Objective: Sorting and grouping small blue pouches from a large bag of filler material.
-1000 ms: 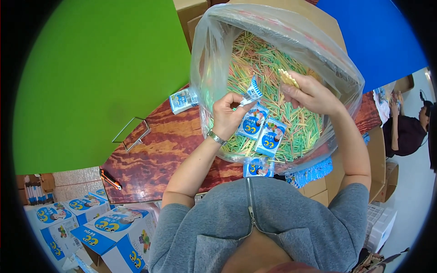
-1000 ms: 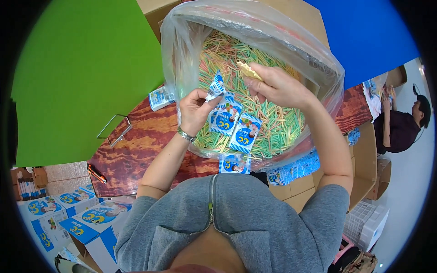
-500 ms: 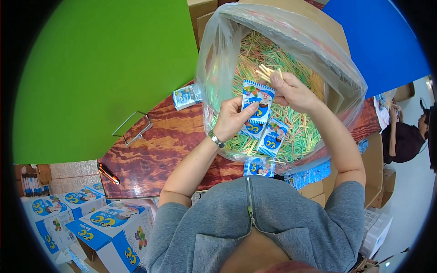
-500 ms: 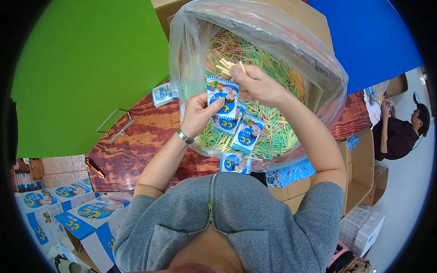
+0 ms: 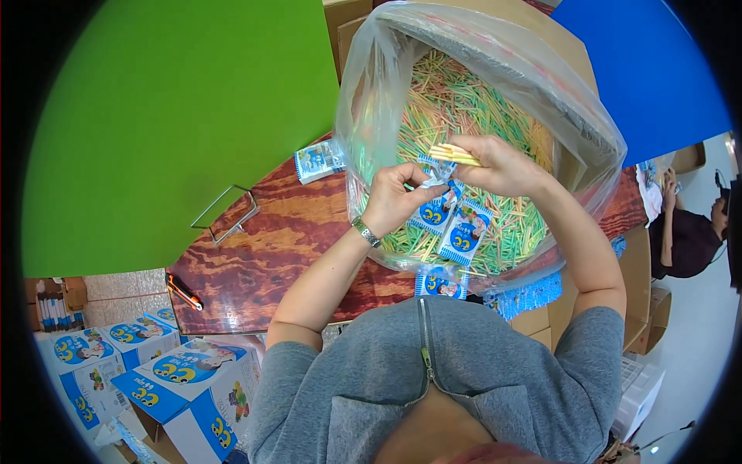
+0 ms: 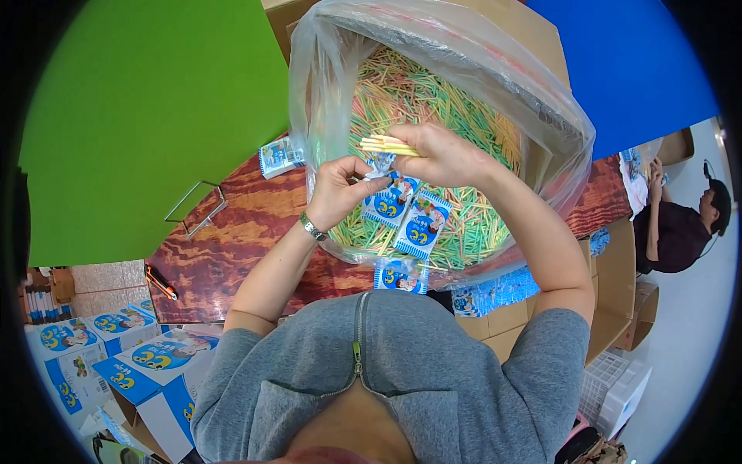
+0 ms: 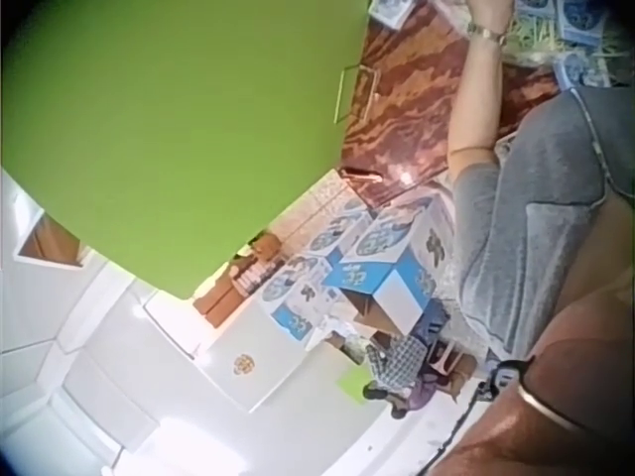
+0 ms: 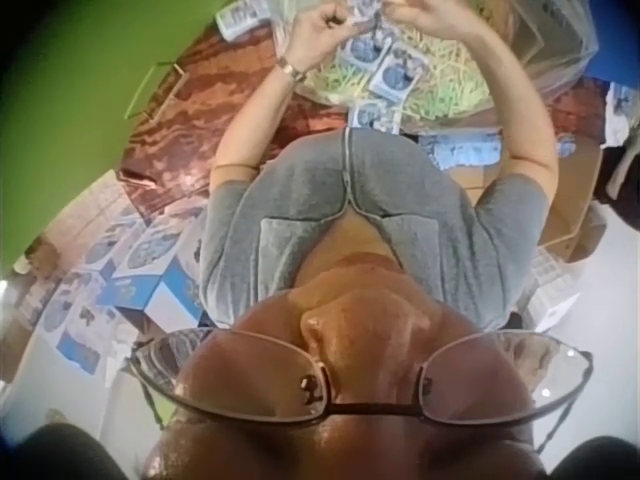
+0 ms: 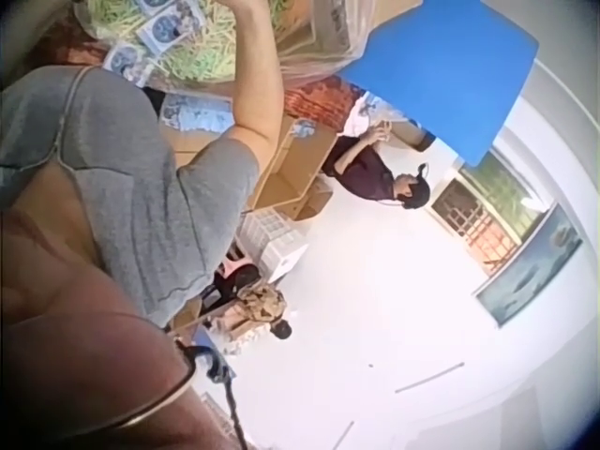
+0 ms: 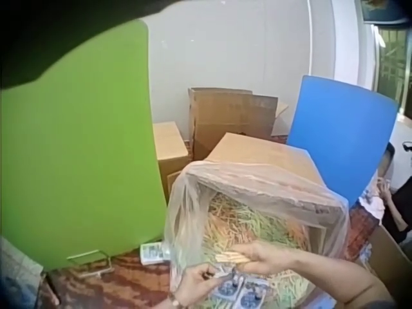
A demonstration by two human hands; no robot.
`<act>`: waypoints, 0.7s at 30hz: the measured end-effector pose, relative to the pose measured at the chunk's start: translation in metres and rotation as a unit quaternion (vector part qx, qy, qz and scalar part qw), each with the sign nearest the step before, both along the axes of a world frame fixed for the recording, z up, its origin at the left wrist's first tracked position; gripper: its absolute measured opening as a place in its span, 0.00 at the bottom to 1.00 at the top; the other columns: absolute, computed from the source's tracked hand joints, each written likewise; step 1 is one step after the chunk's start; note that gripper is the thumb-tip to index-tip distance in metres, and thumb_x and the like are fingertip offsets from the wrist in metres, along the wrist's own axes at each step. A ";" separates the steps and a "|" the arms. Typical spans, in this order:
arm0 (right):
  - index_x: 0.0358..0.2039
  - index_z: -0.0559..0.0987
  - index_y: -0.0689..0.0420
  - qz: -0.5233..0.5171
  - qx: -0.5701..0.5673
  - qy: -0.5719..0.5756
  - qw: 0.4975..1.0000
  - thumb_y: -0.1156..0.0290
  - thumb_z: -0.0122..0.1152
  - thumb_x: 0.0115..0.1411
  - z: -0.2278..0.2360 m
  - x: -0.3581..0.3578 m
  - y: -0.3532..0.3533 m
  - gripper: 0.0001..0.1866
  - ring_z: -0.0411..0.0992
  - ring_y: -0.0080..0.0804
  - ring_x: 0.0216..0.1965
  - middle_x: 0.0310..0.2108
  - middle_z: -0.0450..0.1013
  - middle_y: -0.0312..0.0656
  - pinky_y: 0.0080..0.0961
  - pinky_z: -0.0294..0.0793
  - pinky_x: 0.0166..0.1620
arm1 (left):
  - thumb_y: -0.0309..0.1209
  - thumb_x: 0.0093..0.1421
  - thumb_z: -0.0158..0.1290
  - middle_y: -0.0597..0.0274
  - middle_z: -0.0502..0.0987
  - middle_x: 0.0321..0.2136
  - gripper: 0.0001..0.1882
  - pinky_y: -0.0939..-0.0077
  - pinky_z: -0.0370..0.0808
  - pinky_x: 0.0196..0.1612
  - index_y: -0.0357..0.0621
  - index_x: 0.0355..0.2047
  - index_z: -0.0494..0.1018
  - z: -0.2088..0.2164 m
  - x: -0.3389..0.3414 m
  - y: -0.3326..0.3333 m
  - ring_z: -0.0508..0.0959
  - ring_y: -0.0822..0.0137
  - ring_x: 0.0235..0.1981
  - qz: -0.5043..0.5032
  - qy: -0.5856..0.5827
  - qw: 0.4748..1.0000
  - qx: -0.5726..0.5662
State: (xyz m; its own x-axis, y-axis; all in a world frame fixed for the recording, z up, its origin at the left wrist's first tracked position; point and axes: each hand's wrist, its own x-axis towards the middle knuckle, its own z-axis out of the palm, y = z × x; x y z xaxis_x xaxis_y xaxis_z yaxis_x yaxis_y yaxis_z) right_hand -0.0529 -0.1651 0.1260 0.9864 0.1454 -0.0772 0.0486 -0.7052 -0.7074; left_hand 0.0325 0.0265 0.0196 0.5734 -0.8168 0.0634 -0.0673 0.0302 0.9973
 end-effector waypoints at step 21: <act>0.68 0.59 0.47 0.078 -0.141 -0.017 0.987 0.63 0.54 0.65 0.050 0.000 0.003 0.31 0.68 0.40 0.18 0.18 0.69 0.50 0.40 0.66 0.29 | 0.22 0.55 0.63 0.63 0.81 0.28 0.07 0.83 0.78 0.32 0.35 0.32 0.75 -0.024 0.005 0.002 0.79 0.79 0.29 0.116 -0.129 0.982 -0.069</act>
State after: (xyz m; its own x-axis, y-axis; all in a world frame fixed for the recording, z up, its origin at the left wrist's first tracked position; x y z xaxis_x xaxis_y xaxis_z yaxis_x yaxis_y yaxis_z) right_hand -0.0533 -0.1622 0.1758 0.9562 0.2735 -0.1040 0.1926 -0.8560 -0.4798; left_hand 0.0376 0.0281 -0.0042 0.6939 -0.6390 0.3320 -0.3384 0.1177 0.9336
